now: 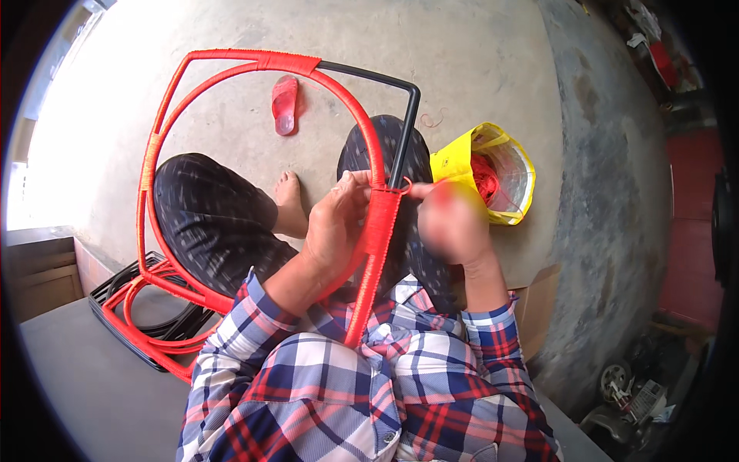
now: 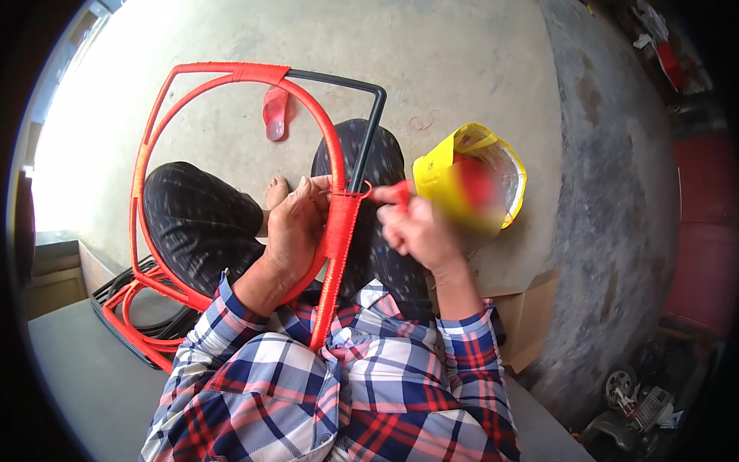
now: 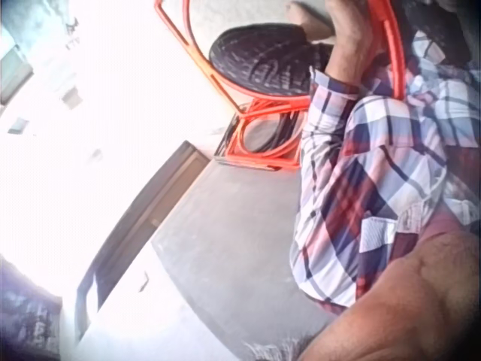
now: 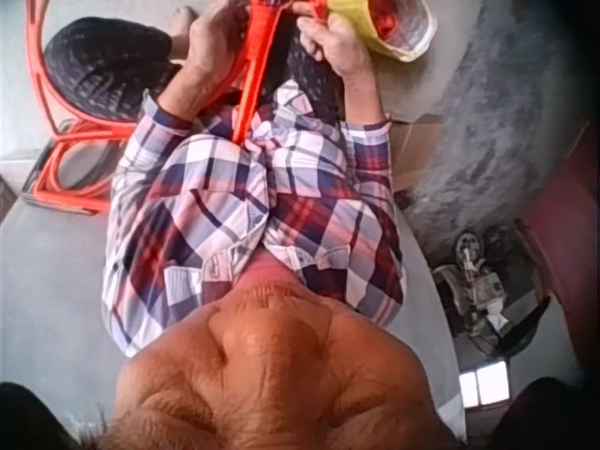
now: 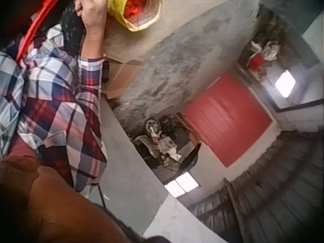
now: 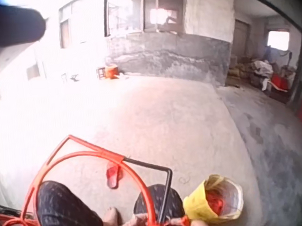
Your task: The person sits on the floor and wraps a red plastic strip around a black metal frame. They pull the strip from a yellow bucket and wind it tightly around the frame's edge, covering the metal surface.
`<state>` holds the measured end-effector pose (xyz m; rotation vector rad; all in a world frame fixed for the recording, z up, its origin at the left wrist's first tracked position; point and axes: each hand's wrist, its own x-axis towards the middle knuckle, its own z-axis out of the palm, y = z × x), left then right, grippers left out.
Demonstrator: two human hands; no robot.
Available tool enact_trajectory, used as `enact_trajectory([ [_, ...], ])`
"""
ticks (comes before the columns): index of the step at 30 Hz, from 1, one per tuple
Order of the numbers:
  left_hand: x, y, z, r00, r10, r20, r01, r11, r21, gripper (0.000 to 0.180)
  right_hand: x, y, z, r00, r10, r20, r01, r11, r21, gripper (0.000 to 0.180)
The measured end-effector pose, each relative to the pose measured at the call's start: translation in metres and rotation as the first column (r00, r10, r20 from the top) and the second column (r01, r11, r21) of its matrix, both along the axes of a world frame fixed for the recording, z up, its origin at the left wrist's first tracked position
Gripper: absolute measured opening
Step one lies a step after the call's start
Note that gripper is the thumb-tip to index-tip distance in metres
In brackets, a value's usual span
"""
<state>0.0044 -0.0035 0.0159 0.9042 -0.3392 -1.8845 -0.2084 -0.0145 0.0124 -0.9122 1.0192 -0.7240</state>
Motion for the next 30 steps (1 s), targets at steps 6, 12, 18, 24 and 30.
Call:
enact_trajectory([
  [6,0.002,0.000,0.001,0.998,-0.034,-0.053,0.035,0.999,0.019,0.027,-0.015,-0.021,0.002,0.967,-0.230,-0.111,0.213,0.966,-0.146,0.026],
  [12,-0.004,-0.007,0.009,0.999,-0.011,-0.049,0.017,0.992,0.126,0.015,-0.030,0.008,-0.024,0.953,-0.303,-0.011,0.302,0.951,-0.071,0.024],
  [18,-0.001,-0.012,-0.006,0.994,-0.002,-0.106,0.013,0.995,0.104,0.012,-0.025,0.013,-0.024,0.955,-0.295,-0.009,0.294,0.954,-0.049,0.026],
  [24,-0.007,-0.016,0.009,1.000,-0.014,0.015,0.011,0.982,0.191,0.006,-0.024,0.024,-0.017,0.966,-0.240,-0.095,0.233,0.970,-0.075,0.028],
  [30,-0.007,-0.010,-0.012,0.996,-0.065,-0.059,0.072,0.990,0.125,0.006,-0.029,0.040,-0.032,0.962,-0.257,-0.096,0.253,0.966,-0.052,0.024],
])
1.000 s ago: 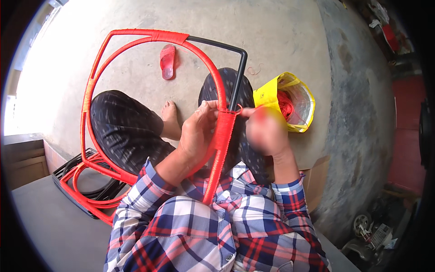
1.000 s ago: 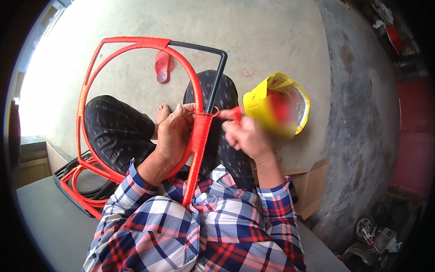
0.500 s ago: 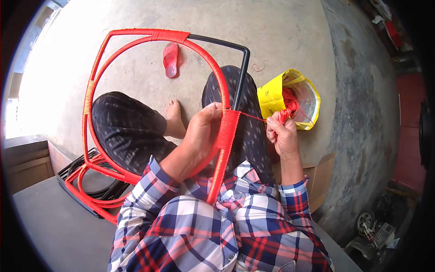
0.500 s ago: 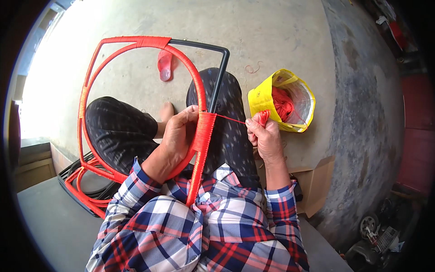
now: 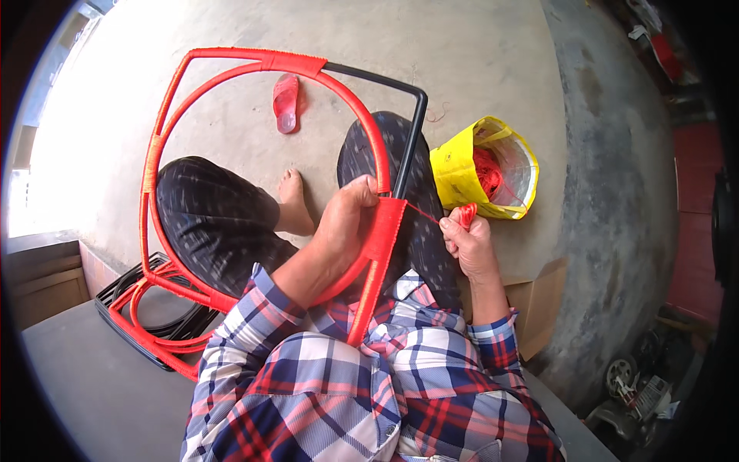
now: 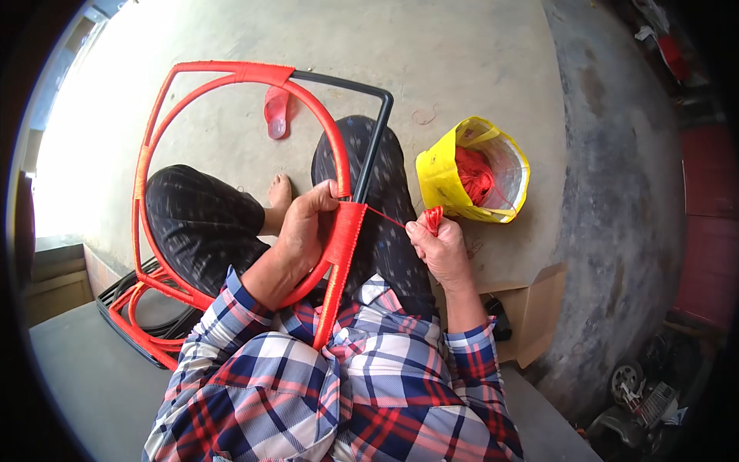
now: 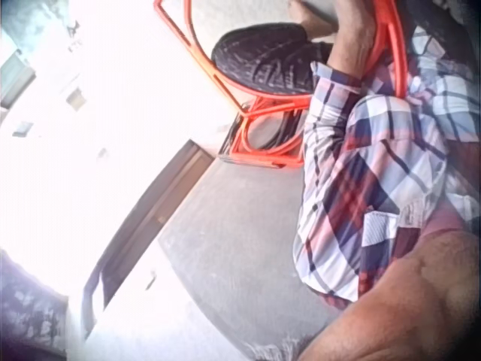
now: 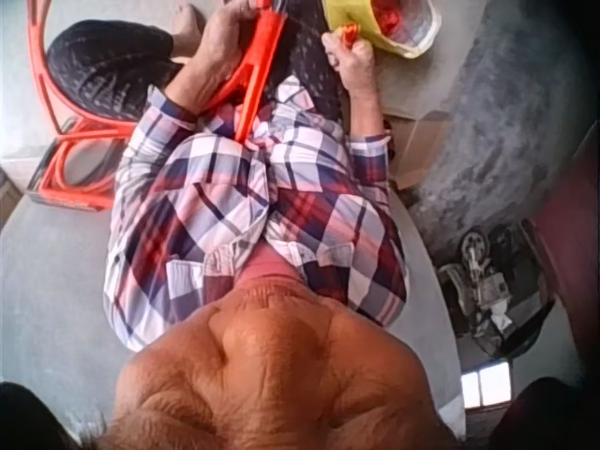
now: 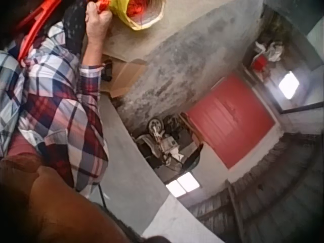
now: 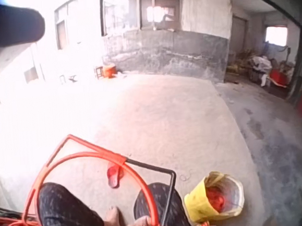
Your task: The person sits on the floor and wraps a red plastic strip around a black metal frame. They pull the strip from a yellow bucket and wind it tightly around the frame's edge, covering the metal surface.
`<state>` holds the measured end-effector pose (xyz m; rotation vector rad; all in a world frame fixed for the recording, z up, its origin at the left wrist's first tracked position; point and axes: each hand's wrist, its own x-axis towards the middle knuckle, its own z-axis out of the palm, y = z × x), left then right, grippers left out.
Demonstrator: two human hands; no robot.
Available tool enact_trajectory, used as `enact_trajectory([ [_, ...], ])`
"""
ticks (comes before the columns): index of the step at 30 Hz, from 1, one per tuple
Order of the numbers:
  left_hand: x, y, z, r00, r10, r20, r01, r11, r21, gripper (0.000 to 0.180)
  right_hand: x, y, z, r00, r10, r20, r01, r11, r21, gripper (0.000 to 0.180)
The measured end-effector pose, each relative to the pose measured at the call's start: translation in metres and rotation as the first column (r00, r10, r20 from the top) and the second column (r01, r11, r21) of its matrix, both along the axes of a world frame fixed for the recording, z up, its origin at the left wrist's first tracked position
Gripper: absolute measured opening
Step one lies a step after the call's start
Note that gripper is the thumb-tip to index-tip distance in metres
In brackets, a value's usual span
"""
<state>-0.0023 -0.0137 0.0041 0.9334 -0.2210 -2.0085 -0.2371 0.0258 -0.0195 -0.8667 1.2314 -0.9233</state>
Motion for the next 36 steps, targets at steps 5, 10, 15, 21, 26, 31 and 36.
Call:
enact_trajectory([
  [5,0.001,-0.004,0.006,0.988,0.085,-0.126,-0.088,0.996,-0.014,0.002,-0.003,-0.026,-0.006,0.991,-0.092,-0.093,0.089,0.995,-0.040,0.016],
  [10,0.004,0.000,-0.004,0.991,0.092,-0.094,-0.094,0.996,-0.010,0.011,0.014,-0.057,0.033,0.984,-0.051,-0.169,-0.029,0.897,-0.440,0.011],
  [15,-0.003,0.007,0.010,0.975,0.211,0.070,-0.196,0.964,-0.177,0.029,0.067,-0.075,0.077,0.633,-0.186,-0.751,-0.546,0.581,-0.603,0.019],
  [21,0.012,0.011,-0.028,0.919,0.280,0.277,-0.194,0.934,-0.301,0.022,0.087,-0.085,0.051,0.675,-0.283,-0.681,-0.556,0.412,-0.722,0.046],
  [26,-0.003,0.004,-0.003,0.918,0.291,0.270,-0.270,0.956,-0.112,0.022,0.050,-0.065,0.023,0.909,0.096,-0.406,-0.252,0.902,-0.350,0.015],
  [31,0.005,0.002,0.007,0.974,0.174,0.146,-0.155,0.980,-0.128,0.026,0.046,-0.060,0.025,0.961,0.193,-0.197,-0.244,0.928,-0.282,0.005],
  [36,0.004,0.004,0.001,0.975,0.223,-0.007,-0.222,0.970,-0.096,0.024,0.030,-0.060,0.040,0.997,-0.082,-0.011,0.073,0.929,-0.364,0.010],
])
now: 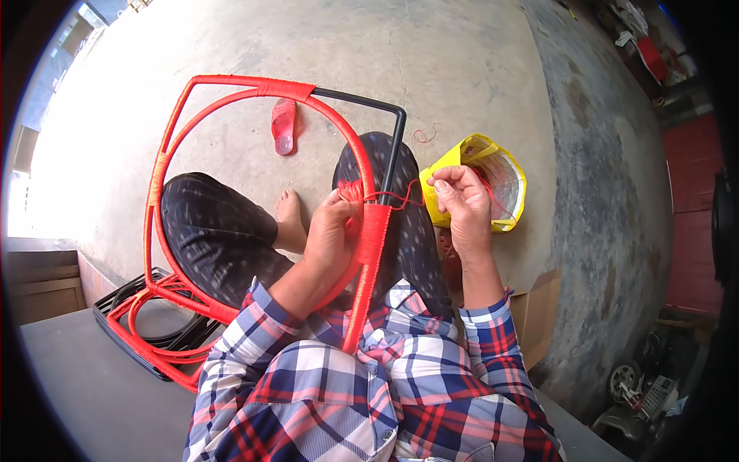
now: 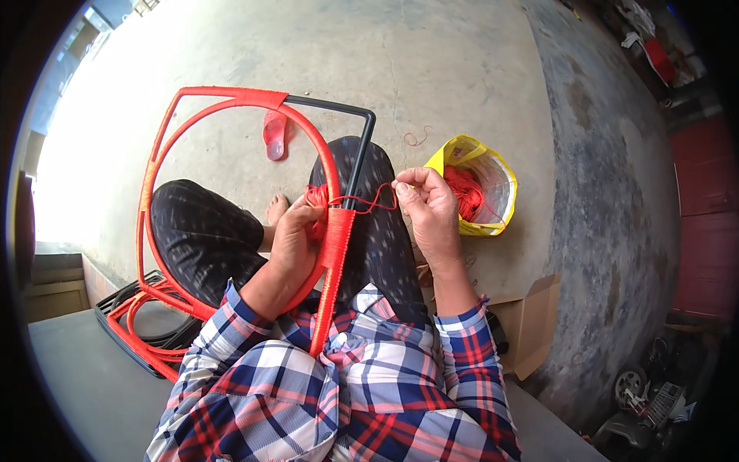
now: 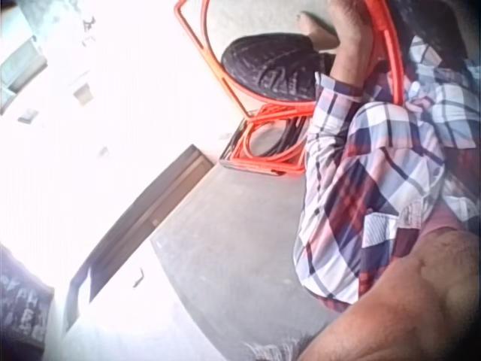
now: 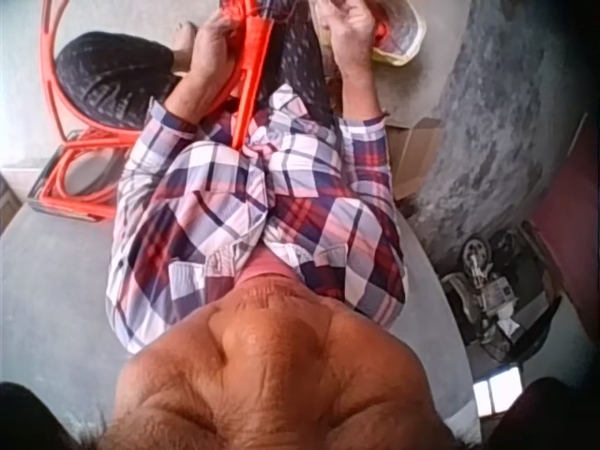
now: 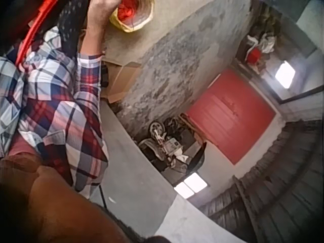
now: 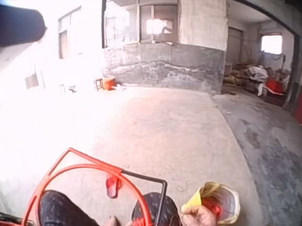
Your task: The person sits on the floor and wraps a red plastic strip around a black metal frame. They pull the strip from a yellow bucket and wind it tightly around the frame's edge, covering the metal surface.
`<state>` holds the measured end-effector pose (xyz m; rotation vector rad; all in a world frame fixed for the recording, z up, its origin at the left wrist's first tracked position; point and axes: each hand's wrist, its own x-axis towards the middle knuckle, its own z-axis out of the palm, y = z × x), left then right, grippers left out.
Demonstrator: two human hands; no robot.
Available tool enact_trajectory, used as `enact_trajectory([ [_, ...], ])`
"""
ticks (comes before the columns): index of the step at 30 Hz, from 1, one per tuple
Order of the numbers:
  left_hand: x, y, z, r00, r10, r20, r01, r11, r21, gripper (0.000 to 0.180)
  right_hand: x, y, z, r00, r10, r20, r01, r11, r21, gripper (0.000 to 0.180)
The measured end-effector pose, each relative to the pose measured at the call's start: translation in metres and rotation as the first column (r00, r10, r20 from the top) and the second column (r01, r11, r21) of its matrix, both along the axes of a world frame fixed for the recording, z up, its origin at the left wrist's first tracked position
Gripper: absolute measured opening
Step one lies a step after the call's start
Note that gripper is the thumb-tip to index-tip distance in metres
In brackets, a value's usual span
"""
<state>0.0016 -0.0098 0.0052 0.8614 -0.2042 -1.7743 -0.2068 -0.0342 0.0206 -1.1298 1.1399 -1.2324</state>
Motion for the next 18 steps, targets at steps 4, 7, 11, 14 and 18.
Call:
enact_trajectory([
  [4,-0.003,0.001,0.005,0.997,0.060,0.057,-0.058,0.998,-0.028,0.019,0.011,0.009,0.004,0.979,0.168,-0.118,-0.161,0.985,0.069,0.006],
  [7,-0.003,0.004,0.008,0.985,0.087,0.147,-0.086,0.996,-0.012,0.014,0.022,0.009,-0.005,0.937,0.265,-0.226,-0.237,0.961,0.142,0.006],
  [11,-0.009,0.004,0.012,0.985,0.159,0.072,-0.162,0.986,0.041,0.017,0.013,0.006,0.002,0.994,-0.011,-0.112,0.009,1.000,-0.021,0.011],
  [14,-0.009,0.003,0.017,0.978,0.178,0.109,-0.186,0.980,0.070,0.011,0.009,0.004,0.003,0.989,0.075,-0.126,-0.081,0.996,-0.043,0.010],
  [18,-0.003,0.001,0.002,0.968,0.192,0.162,-0.202,0.978,0.047,0.007,0.022,0.008,-0.007,0.909,0.212,-0.360,-0.225,0.974,0.004,0.013],
])
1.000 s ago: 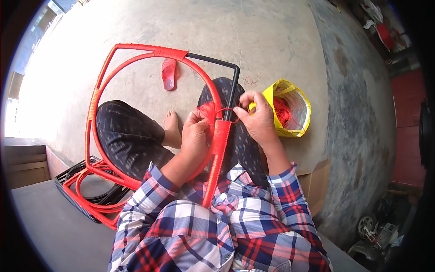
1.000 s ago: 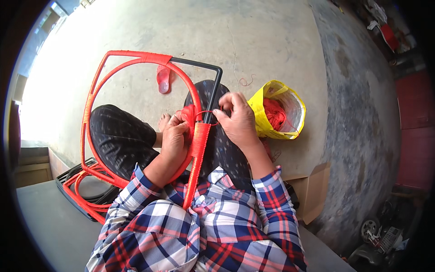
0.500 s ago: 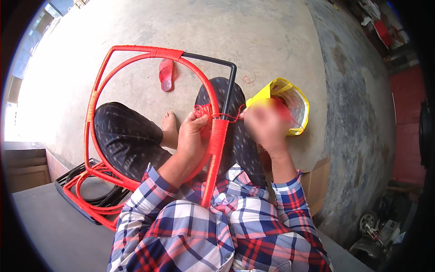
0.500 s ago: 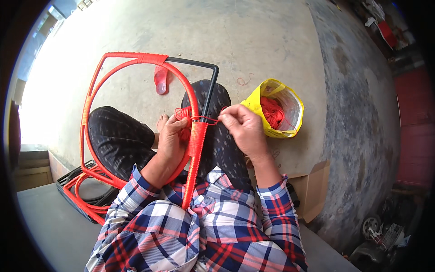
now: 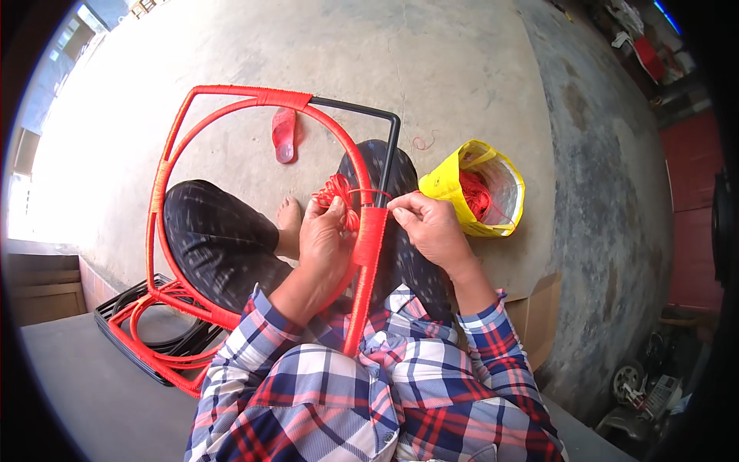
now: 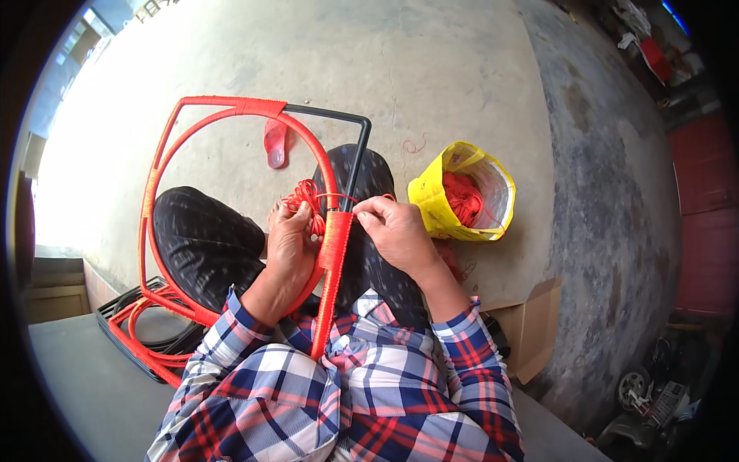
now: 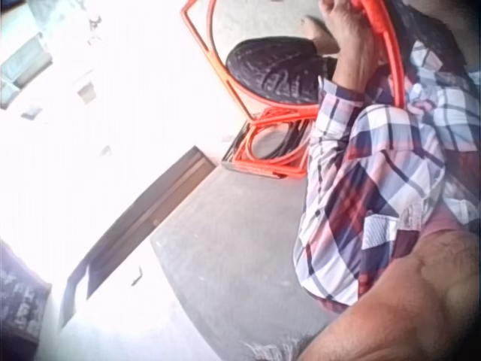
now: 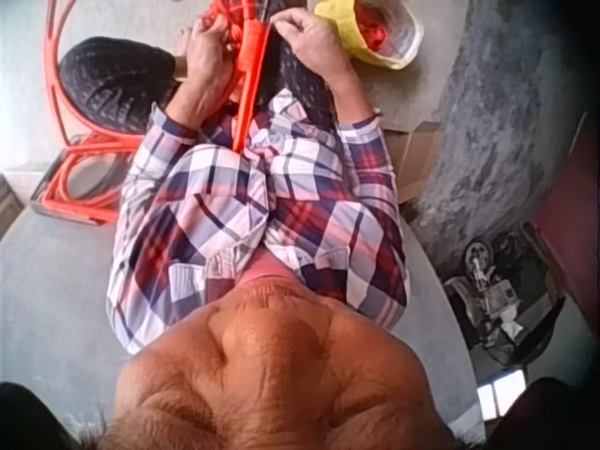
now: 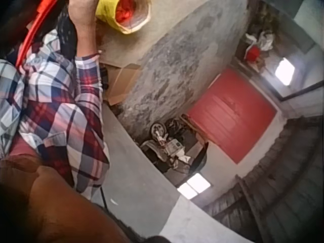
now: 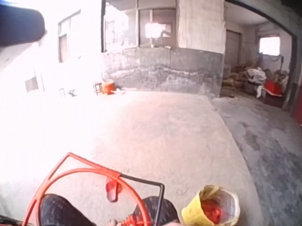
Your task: The person sits on the floor and wraps a red plastic strip around a black metal frame. They pull the strip from a yellow bucket and wind it tightly around the frame's edge, covering the metal surface.
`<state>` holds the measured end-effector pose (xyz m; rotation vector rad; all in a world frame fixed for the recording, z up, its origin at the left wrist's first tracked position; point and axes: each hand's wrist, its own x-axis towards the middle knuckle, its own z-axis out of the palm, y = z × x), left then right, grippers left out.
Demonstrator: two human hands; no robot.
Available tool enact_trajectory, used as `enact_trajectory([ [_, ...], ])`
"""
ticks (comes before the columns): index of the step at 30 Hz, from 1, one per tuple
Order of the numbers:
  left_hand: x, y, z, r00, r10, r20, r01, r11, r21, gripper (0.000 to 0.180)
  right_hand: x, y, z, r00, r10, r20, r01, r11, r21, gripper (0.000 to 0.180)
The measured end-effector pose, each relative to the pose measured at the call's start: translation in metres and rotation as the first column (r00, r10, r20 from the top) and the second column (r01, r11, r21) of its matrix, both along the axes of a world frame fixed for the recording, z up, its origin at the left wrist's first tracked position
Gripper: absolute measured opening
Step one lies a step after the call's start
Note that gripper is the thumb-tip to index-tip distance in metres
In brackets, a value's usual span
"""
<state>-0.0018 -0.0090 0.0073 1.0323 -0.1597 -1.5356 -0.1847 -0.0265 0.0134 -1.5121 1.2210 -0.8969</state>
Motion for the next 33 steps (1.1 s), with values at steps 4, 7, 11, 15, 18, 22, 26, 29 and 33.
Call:
enact_trajectory([
  [4,0.005,0.001,-0.005,0.998,0.003,0.068,-0.009,0.996,0.086,0.008,0.000,-0.007,0.007,0.997,0.060,-0.047,-0.050,0.982,0.183,0.016],
  [7,0.003,0.002,0.005,0.999,0.032,0.027,-0.035,0.993,0.116,0.010,0.000,-0.011,0.011,0.982,0.163,-0.094,-0.133,0.956,0.261,0.019],
  [11,-0.002,0.001,0.013,0.999,0.019,-0.033,-0.015,0.994,0.110,0.010,-0.013,-0.022,0.017,0.998,-0.016,0.056,0.003,0.974,0.229,0.021],
  [15,-0.002,0.001,0.016,0.998,-0.041,-0.051,0.044,0.996,0.073,0.006,-0.004,-0.020,0.016,0.961,0.173,-0.217,-0.140,0.977,0.159,0.020],
  [18,-0.004,0.000,0.016,0.991,-0.113,-0.072,0.117,0.992,0.049,0.008,0.002,-0.019,0.020,0.913,0.221,-0.343,-0.174,0.971,0.162,0.019],
  [22,0.000,0.000,0.012,0.972,-0.204,-0.116,0.210,0.977,0.034,0.013,0.000,-0.015,-0.003,0.958,0.119,-0.261,-0.132,0.991,-0.032,0.018],
  [26,0.001,0.002,0.011,0.977,-0.163,-0.138,0.172,0.983,0.056,0.017,-0.031,-0.007,-0.002,0.972,-0.013,0.236,0.029,0.998,-0.062,0.011],
  [29,0.001,-0.001,0.014,0.957,-0.223,-0.186,0.221,0.975,-0.029,0.018,-0.064,0.007,0.023,0.581,0.094,0.808,-0.159,0.987,0.000,0.008],
  [33,0.002,0.001,0.021,0.949,-0.236,-0.208,0.230,0.972,-0.057,0.017,-0.092,0.010,0.033,0.463,0.049,0.885,-0.159,0.987,0.029,0.027],
])
